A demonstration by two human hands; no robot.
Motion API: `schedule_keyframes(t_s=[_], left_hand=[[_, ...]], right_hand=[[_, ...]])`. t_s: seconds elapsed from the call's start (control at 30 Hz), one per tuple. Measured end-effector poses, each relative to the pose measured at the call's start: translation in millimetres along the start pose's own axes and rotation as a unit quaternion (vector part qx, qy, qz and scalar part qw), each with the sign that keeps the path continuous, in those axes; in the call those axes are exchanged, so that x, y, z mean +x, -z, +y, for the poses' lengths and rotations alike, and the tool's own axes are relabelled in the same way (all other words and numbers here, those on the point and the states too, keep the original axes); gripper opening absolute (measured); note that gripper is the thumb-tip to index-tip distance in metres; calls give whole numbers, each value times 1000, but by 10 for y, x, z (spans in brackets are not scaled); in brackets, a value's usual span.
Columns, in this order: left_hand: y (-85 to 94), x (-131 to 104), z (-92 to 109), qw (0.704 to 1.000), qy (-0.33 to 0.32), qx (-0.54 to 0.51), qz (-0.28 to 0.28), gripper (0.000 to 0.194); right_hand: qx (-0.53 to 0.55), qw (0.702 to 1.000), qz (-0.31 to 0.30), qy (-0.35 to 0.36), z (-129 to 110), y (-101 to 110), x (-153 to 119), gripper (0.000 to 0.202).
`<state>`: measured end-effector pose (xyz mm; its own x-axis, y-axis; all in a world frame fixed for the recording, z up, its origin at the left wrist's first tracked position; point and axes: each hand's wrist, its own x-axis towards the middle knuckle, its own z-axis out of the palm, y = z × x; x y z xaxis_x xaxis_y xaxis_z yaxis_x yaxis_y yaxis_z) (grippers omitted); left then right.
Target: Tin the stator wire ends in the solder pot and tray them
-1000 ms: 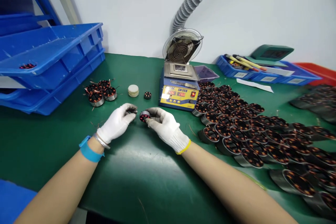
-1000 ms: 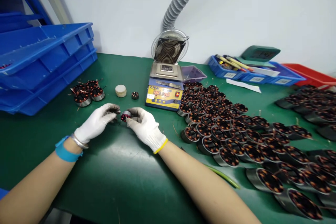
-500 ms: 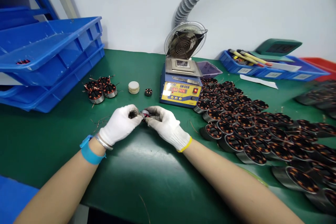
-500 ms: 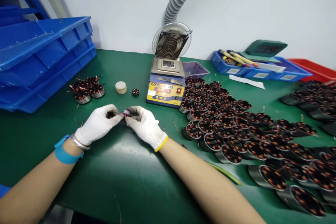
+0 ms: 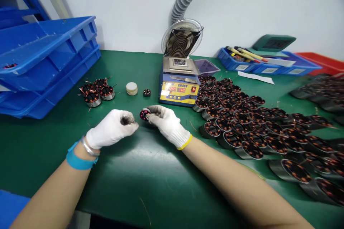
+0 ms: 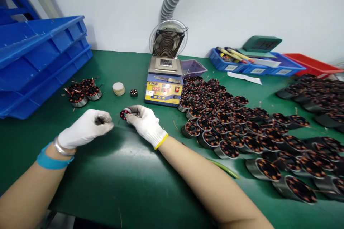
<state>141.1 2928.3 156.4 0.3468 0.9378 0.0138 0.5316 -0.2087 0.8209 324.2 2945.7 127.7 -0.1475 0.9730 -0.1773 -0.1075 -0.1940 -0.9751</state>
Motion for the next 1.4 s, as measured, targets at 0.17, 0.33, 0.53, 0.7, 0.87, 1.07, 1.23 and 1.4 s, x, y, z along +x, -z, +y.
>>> schedule_keyframes(t_s=[0.17, 0.33, 0.53, 0.7, 0.87, 1.07, 1.23, 1.4], left_hand=[[-66, 79, -34, 990, 84, -103, 45, 25], [-248, 94, -53, 970, 94, -210, -85, 40], [-26, -6, 16, 974, 77, -171, -131, 22], [-79, 50, -31, 996, 28, -42, 76, 27], [-254, 57, -33, 997, 4, -69, 30, 27], [-112, 10, 2, 989, 15, -37, 145, 33], [-218, 77, -33, 992, 7, -53, 114, 31], [-168, -36, 10, 983, -10, -155, 102, 21]], right_hand=[[73, 997, -14, -8, 116, 38, 74, 40], [72, 997, -27, 32, 242, 68, 102, 44], [11, 998, 11, 54, 225, 101, 143, 39], [27, 998, 4, 54, 147, 22, 62, 34], [40, 997, 14, 67, 64, -34, -26, 33], [-3, 993, 56, 104, 81, -41, -6, 30], [-48, 987, 52, 146, 139, -54, -40, 32], [-58, 984, 80, 147, 137, -31, -26, 32]])
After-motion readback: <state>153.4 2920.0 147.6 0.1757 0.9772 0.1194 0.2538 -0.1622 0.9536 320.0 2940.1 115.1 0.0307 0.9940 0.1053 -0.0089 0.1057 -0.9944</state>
